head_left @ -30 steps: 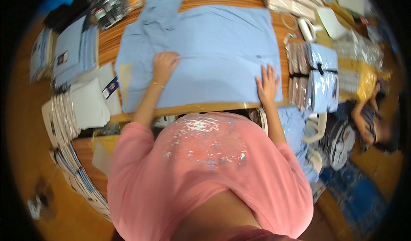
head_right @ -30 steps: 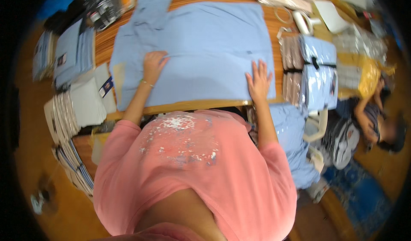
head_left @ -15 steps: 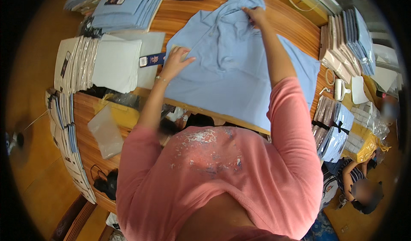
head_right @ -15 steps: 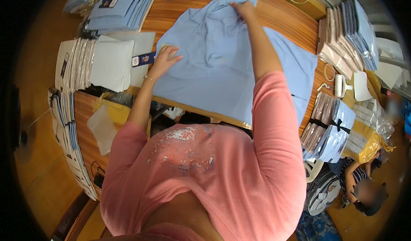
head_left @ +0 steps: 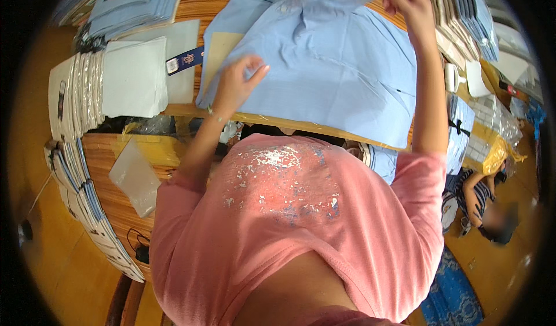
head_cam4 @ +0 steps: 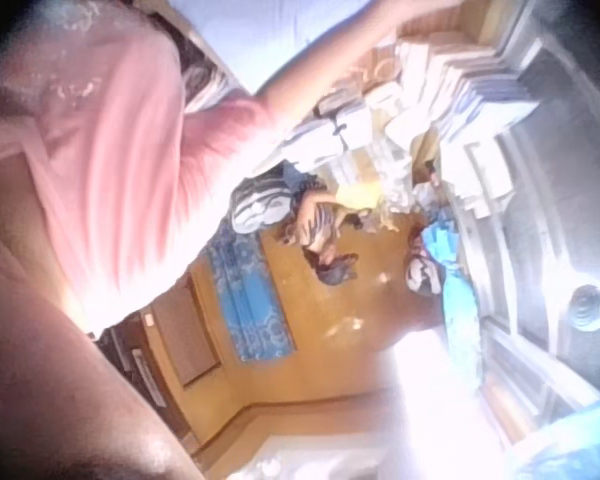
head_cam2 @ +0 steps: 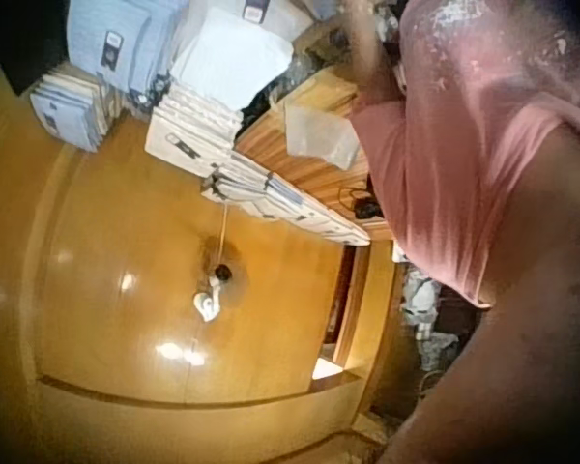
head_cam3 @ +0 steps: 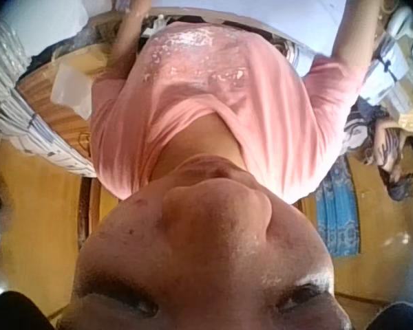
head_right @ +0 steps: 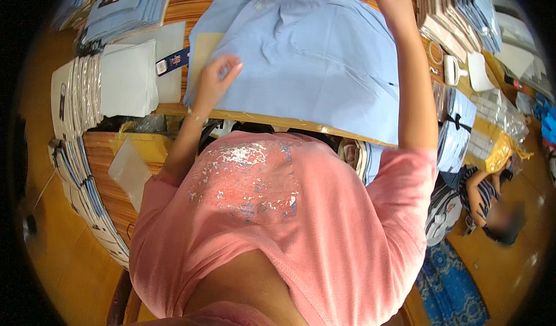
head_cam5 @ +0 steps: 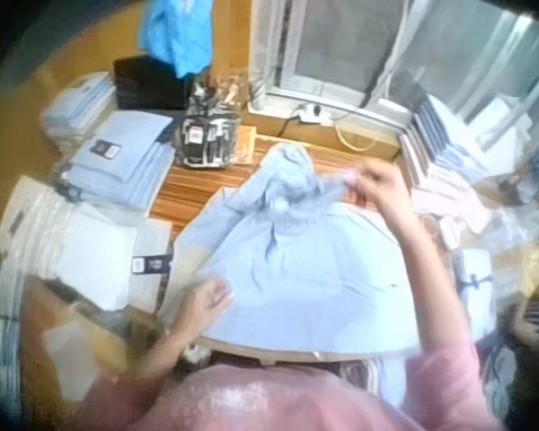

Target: The person folds a blue shirt over a cardboard insert, places it inside a clear plastic bag, seals the bag, and applies a black strap around the package.

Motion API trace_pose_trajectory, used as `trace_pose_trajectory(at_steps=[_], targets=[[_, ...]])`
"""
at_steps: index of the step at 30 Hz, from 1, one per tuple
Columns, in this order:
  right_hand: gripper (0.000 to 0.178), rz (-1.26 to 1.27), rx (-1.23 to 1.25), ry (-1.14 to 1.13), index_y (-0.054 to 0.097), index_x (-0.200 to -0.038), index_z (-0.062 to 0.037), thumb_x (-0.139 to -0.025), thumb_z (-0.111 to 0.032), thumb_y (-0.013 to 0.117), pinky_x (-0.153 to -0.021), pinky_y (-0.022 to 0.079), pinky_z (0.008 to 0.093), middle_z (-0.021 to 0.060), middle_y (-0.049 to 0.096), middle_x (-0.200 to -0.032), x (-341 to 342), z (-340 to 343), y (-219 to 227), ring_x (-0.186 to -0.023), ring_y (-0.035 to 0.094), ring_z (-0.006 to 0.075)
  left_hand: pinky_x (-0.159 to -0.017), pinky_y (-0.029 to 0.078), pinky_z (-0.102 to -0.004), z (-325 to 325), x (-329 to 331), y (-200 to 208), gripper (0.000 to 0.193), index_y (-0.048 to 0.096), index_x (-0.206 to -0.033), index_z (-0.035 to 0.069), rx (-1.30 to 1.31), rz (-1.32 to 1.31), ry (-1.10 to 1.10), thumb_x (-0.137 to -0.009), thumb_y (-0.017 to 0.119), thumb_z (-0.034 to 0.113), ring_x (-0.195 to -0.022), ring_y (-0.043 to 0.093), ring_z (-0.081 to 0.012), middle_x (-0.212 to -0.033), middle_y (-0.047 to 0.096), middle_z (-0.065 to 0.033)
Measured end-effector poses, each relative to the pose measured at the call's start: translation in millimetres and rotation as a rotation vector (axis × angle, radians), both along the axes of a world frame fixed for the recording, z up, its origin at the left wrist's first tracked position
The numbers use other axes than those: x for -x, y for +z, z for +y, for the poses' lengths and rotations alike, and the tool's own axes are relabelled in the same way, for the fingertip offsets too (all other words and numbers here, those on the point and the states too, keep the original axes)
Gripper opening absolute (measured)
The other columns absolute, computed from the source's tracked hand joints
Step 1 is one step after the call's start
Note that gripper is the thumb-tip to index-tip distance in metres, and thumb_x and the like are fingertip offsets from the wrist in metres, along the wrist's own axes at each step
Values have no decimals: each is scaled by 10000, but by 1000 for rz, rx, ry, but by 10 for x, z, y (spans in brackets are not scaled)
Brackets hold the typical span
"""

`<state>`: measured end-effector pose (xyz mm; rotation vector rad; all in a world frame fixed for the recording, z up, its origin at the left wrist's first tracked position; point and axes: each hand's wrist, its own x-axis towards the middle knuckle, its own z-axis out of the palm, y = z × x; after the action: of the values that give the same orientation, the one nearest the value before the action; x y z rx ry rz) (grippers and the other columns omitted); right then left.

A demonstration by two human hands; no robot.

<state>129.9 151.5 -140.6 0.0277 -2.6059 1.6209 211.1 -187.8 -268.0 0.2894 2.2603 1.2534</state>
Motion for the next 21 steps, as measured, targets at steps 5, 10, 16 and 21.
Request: trace_pose_trajectory(at_steps=[5,10,16,21], targets=[[337,-226,424,-35,556,-1098,20,-812,-154,522,-838,493,378,97,570,-1120,-1701,701,-485,-947,588,169,-1001,338,-378,-24,-472,-741,567,411,-1249,2,-957,-798,471,-916,449,459,-1150,487,-289,-1270,484,-153],[173,-520,465,-375,596,-1018,-11,-849,-20,561,-682,494,234,-19,548,-786,-2540,932,-1285,-667,498,49,-1019,325,-421,74,-480,-661,472,395,-1253,-3,-1000,-762,845,-926,461,331,-1179,460,-299,-1285,462,-159],[152,-558,425,-408,618,-986,-14,-837,-5,590,-622,466,202,-36,552,-756,-2783,999,-1618,-643,509,51,-1033,297,-439,-116,-668,-609,413,416,-1204,1,-1137,-778,1056,-901,506,266,-1229,385,-288,-1322,410,-158],[267,-286,-326,-329,645,-1052,-104,-789,-143,658,-535,417,273,52,535,-657,-2194,1397,-1465,-544,469,115,-1090,197,-396,166,-875,-22,569,296,-1339,-23,-484,63,1243,-906,515,273,-1346,210,-280,-1440,239,-186]])
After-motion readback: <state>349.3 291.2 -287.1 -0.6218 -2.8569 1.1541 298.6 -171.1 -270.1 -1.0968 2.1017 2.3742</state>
